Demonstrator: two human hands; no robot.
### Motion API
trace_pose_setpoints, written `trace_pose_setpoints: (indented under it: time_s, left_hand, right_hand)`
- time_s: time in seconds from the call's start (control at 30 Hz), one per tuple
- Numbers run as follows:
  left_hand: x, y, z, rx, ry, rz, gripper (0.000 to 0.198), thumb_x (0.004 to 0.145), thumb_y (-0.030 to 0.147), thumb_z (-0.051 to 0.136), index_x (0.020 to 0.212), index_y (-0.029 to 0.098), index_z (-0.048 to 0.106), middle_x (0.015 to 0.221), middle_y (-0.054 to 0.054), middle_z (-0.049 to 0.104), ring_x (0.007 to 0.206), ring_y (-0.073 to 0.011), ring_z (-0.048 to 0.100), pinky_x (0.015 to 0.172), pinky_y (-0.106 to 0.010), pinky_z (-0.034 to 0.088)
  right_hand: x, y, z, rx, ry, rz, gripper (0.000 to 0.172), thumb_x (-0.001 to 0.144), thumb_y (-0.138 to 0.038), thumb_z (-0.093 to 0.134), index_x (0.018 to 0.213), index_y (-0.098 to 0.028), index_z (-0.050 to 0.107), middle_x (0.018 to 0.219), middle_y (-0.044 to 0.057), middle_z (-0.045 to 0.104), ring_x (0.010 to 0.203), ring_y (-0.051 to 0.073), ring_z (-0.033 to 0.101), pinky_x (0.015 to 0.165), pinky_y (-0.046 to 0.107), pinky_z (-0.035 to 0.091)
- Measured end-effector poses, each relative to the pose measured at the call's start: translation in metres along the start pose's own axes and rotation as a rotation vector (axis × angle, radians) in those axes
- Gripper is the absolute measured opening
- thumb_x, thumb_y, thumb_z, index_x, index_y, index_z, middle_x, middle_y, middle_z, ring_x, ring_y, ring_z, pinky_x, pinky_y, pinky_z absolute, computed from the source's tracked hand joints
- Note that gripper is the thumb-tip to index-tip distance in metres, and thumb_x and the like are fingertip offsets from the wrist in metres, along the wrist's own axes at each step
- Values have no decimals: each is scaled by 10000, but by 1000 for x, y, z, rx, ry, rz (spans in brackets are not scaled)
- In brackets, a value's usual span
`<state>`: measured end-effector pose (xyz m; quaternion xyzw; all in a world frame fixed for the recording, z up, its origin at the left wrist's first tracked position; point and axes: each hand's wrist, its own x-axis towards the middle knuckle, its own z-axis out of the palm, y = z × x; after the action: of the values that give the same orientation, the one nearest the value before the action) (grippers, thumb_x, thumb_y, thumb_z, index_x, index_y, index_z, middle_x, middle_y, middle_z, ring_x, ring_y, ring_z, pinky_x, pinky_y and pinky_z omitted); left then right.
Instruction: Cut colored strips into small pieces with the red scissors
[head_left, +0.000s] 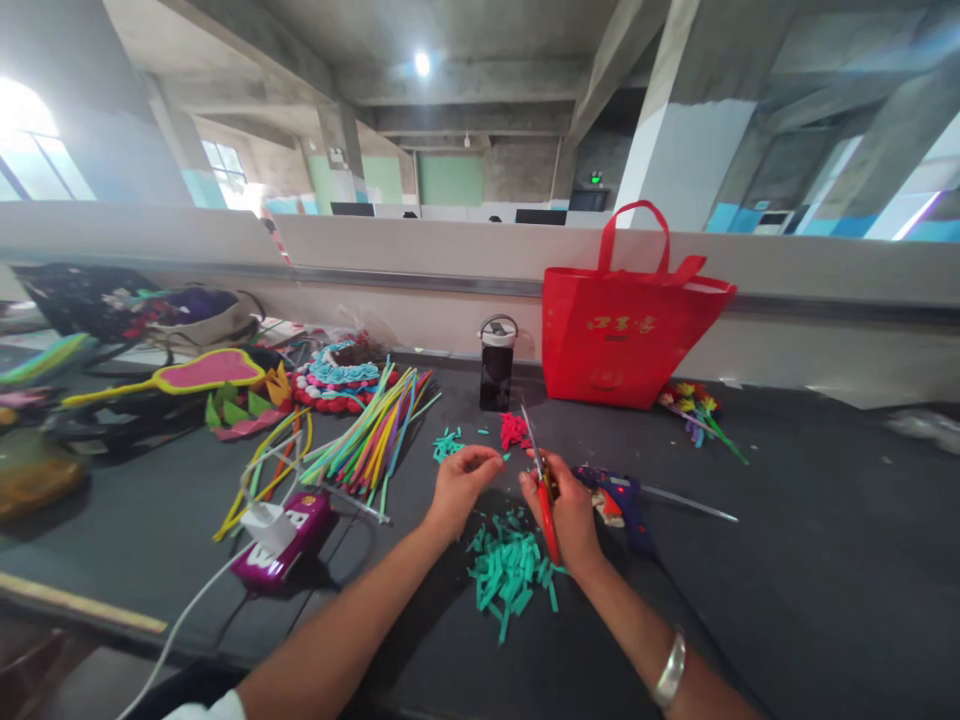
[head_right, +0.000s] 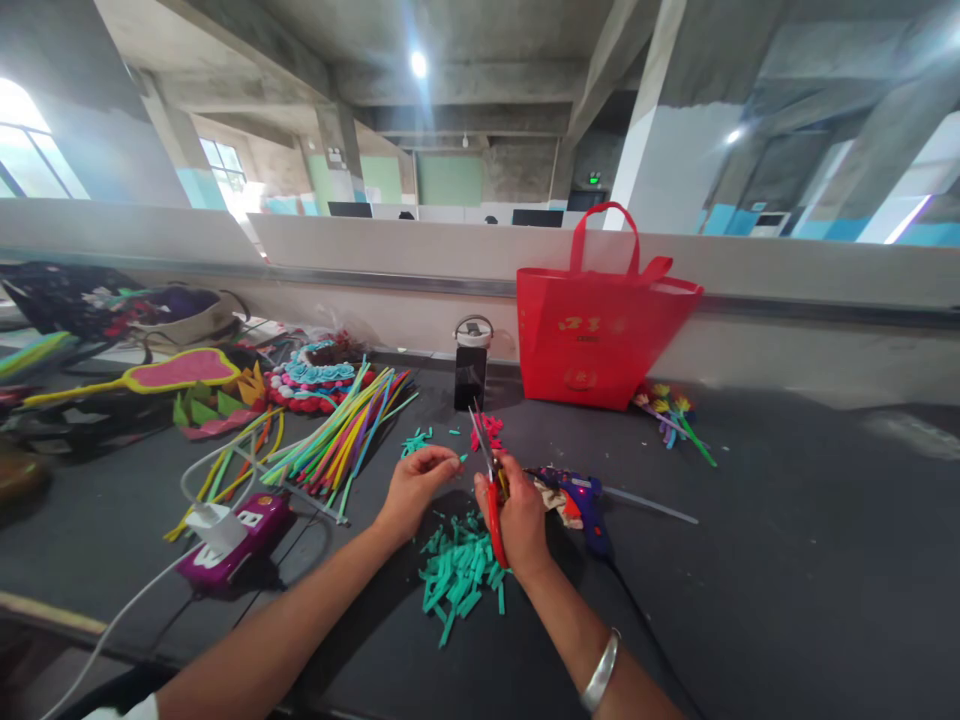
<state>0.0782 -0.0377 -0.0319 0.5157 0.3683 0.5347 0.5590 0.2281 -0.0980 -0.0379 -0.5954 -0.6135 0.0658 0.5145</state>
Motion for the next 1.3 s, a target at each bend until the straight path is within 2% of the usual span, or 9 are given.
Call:
trace_pose_setpoints:
  time_s: [0.17,0.3,0.37,0.53,0.73,0.9,1.0,1.1,1.3]
  left_hand:
    - [-11,0,8,293,-105,166,49,680,223,705,700,180,717,643,-14,641,611,-136,534,613,-235,398]
    - [-15,6,11,381,-153,189,53,700,212,674,695,191,722,625,-13,635,598,-139,527,599,-237,378]
    - [-14,8,11,351,-178,155,44,683,217,688,686,189,722,619,-15,636,597,-141,526,590,-235,370]
    - [-12,9,9,145,-237,-46,110,675,277,695,681,168,714,637,-22,645,597,-136,519,592,-233,376]
    - [-11,11,6,70,-300,-175,86,640,231,679,632,147,687,587,-4,596,553,-106,476,575,-228,362]
    - [-11,12,5,-7,-376,-258,47,620,183,656,627,140,675,586,2,582,550,-96,475,582,-225,375]
    - [-10,11,5,-56,-353,-305,35,599,164,667,620,138,674,573,5,581,526,-87,466,553,-222,358]
    - [-9,10,6,-179,-292,-330,52,606,170,697,629,134,668,574,3,588,508,-79,476,543,-222,360]
    - [-5,12,4,-423,-151,-267,151,642,220,757,721,129,665,623,-12,629,528,-83,528,576,-222,411]
  right_hand:
    - [1,-4,-1,177,-40,35,336,854,-356,545,1136,-175,565,843,28,673,739,161,648,747,283,516]
    - [1,-3,0,187,-17,56,301,837,-284,513,1113,-180,572,827,8,641,725,146,622,735,275,509]
    - [2,-2,0,182,-6,59,301,821,-258,504,1102,-181,578,842,7,634,730,141,615,743,276,506]
    - [2,-1,-1,204,-24,27,303,816,-236,498,1106,-187,570,845,7,638,729,140,616,734,275,509]
    - [-1,-2,-1,228,-85,-18,300,837,-255,494,1118,-182,569,857,18,646,740,144,624,746,273,509]
    - [-1,-6,-2,233,-62,-30,278,830,-231,500,1097,-200,567,885,16,638,760,141,612,752,272,501]
    - [2,-8,-5,215,-9,1,261,826,-237,496,1073,-194,569,832,-1,625,694,131,600,717,264,501]
    - [4,-4,-7,112,84,10,255,830,-253,486,1056,-179,580,895,30,649,713,145,617,729,277,502]
    - [0,11,1,-115,20,-117,330,827,-244,508,1143,-175,575,1022,79,656,923,203,623,839,341,498]
